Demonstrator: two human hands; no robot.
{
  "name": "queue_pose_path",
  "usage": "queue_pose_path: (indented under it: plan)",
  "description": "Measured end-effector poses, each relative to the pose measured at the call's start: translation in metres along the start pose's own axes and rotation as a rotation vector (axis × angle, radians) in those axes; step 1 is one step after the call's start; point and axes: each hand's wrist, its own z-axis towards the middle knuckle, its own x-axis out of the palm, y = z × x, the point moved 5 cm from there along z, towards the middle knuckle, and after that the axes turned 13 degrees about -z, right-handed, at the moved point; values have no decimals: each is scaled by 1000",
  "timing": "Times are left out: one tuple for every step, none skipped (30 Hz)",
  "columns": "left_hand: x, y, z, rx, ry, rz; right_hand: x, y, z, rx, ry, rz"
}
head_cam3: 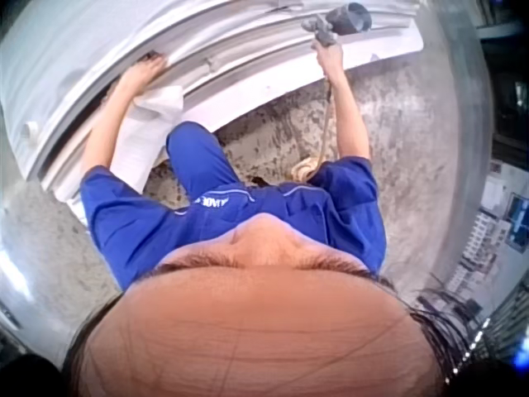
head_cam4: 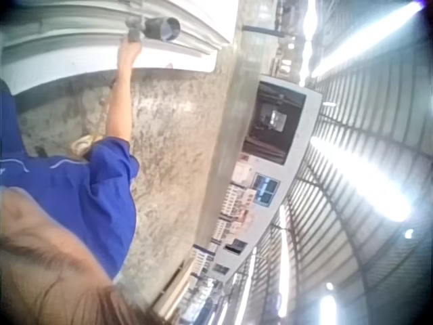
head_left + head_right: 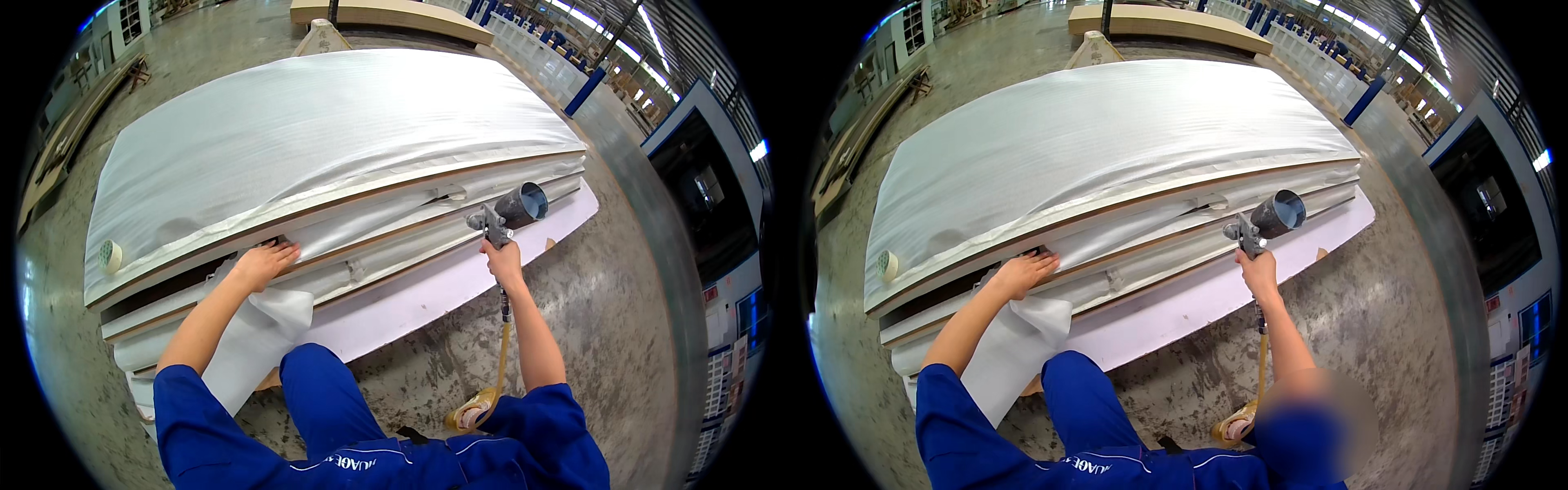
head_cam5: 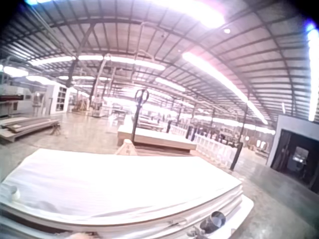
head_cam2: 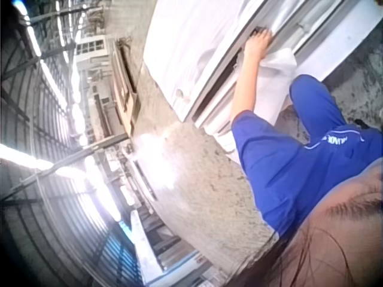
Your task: The person uses a spray gun to apply white paint to the edges of stacked wooden planks. They repeatedly adjust and reposition masking paper between the planks to protect surfaces from overspray, then continue spraying the exposed edges.
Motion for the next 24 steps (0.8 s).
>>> queue_pose_path:
  plan:
    - [-1, 0, 1, 0, 8, -6, 0, 0, 0, 5, 0, -9]
    - [-1, -1, 1, 0, 18, -13, 2, 0, -1, 10, 1, -17]
    - [-1, 0, 1, -2, 17, -16, 4, 1, -2, 7, 2, -16]
    - [-1, 1, 0, -4, 16, -19, 5, 3, -3, 3, 4, -16]
    - [-1, 1, 0, -5, 16, -23, 7, 5, -5, 0, 5, -15]
    - [-1, 1, 0, -2, 11, -32, 9, 6, -6, -10, 12, -21]
    - [-1, 1, 0, 2, 5, -41, 10, 7, -7, -21, 18, -28]
    - [-1, 2, 0, 4, 3, -49, 12, 10, -9, -30, 26, -31]
    - [1, 3, -1, 9, -1, -48, 15, 12, -11, -13, 45, -42]
    - [2, 4, -1, 14, -6, -47, 16, 14, -14, 4, 63, -52]
    - [2, 4, -1, 19, -13, -46, 17, 17, -17, 18, 79, -64]
    - [1, 3, -1, 27, -34, -54, 17, 17, -18, 15, 78, -59]
    - [0, 2, 0, 36, -55, -62, 18, 17, -20, 13, 78, -54]
    - [-4, 1, 0, 44, -76, -66, 18, 18, -21, 9, 75, -46]
    - [-4, 2, 1, 43, -113, -122, 17, 19, -23, 14, 72, -57]
    - [-1, 2, 5, 43, -149, -178, 15, 20, -26, 21, 68, -68]
    - [-6, 1, 8, 44, -188, -232, 13, 21, -28, 25, 62, -79]
    - [-11, 0, 15, 26, -190, -187, 11, 22, -30, 31, 57, -83]
    - [-17, -2, 29, 10, -191, -141, 9, 22, -32, 37, 50, -87]
    - [-23, -9, 42, -2, -194, -100, 4, 19, -35, 46, 42, -96]
    - [-31, -16, 46, 82, -423, -127, 4, 19, -39, 51, 49, -92]
    - [-33, -24, 59, 100, -506, -183, 4, 19, -45, 57, 54, -89]
    - [-39, -33, 77, 126, -596, -238, 1, 18, -48, 61, 49, -88]
    - [-43, -45, 100, 153, -611, -253, -4, 13, -51, 62, 39, -88]
